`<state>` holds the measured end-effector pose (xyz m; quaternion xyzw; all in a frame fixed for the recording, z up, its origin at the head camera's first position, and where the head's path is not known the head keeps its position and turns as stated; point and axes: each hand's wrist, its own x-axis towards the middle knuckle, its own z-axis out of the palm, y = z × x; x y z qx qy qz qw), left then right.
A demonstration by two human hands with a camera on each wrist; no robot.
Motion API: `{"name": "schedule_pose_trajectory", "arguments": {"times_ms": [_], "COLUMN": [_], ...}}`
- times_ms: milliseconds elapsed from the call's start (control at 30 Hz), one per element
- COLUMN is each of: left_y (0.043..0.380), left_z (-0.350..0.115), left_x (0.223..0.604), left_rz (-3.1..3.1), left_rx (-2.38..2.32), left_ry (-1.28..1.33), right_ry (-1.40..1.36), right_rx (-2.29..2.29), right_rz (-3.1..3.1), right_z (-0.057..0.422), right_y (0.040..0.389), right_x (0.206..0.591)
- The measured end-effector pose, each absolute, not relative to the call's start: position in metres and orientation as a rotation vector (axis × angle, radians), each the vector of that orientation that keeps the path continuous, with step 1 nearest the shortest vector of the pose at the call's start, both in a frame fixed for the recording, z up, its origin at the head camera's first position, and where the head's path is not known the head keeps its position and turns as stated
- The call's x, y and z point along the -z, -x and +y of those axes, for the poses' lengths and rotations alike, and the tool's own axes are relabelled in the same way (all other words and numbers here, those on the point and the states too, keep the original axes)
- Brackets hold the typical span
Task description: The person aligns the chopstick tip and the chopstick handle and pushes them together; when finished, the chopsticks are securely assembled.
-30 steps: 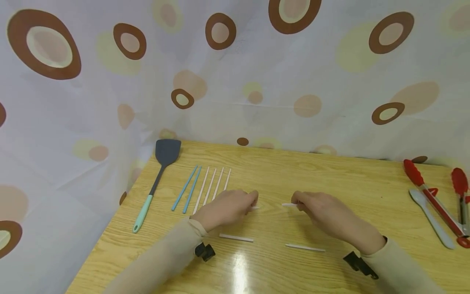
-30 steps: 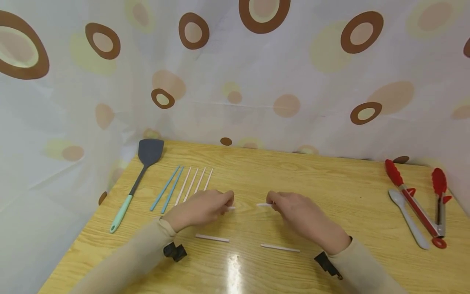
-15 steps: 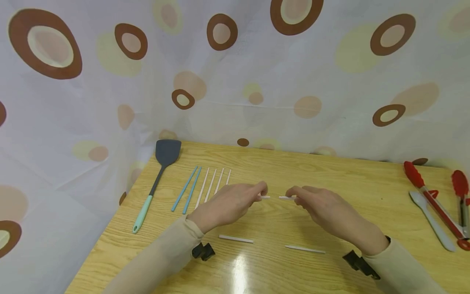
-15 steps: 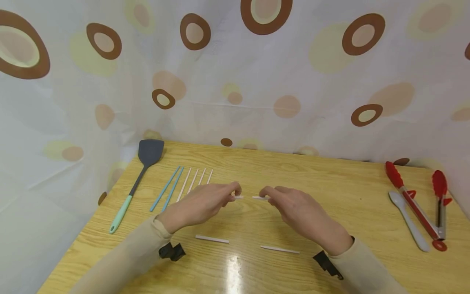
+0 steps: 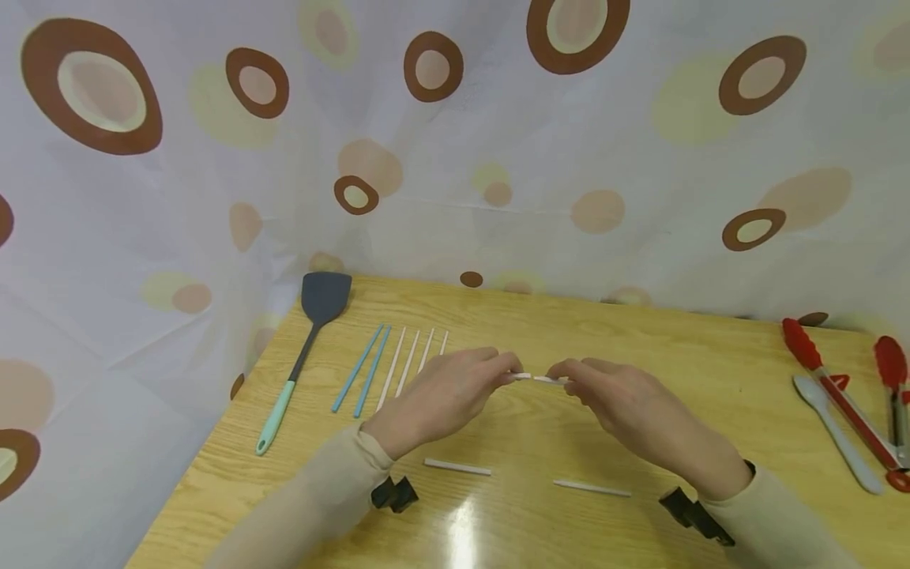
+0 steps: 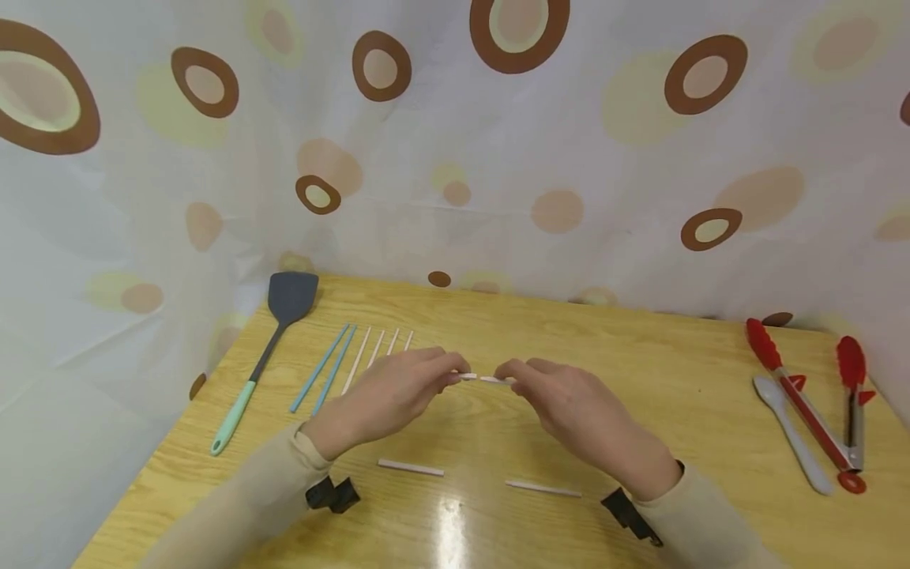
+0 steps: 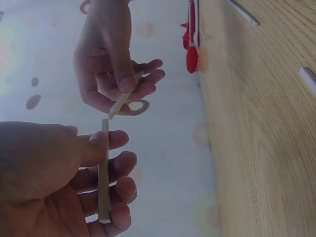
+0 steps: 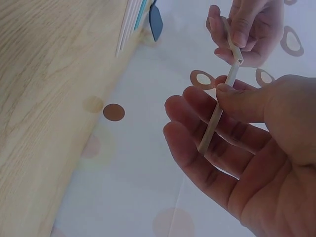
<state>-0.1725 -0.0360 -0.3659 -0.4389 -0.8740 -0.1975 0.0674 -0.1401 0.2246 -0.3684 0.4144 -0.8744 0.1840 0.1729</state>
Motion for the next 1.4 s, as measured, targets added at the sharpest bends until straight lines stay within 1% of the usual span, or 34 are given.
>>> {"name": "schedule_pose_trajectory", "arguments": {"times_ms": [533, 867, 1167, 1400], "left_y": [0.168, 0.165, 0.166, 0.166], "left_z": [-0.033, -0.027, -0.026, -0.026], "left_x": [0.369, 0.375, 0.38, 0.379], "left_rz": [-2.612, -2.61, -2.526, -2.55], "left_rx": [0.479, 0.347, 0.433, 0.487], "left_ry": [1.36, 1.346, 1.433, 1.446], "right_ry": [-1.146, -1.097, -1.107, -1.101], "right_rx": [-0.459, -0.282, -0.315, -0.318], "right_rz": [-2.419, -2.448, -2.407, -2.374], "right_z": [0.222, 0.22, 0.216, 0.216], "right_y": [0.138, 0.132, 0.13, 0.132], "right_x": [0.374, 0.368, 0.368, 0.369]}}
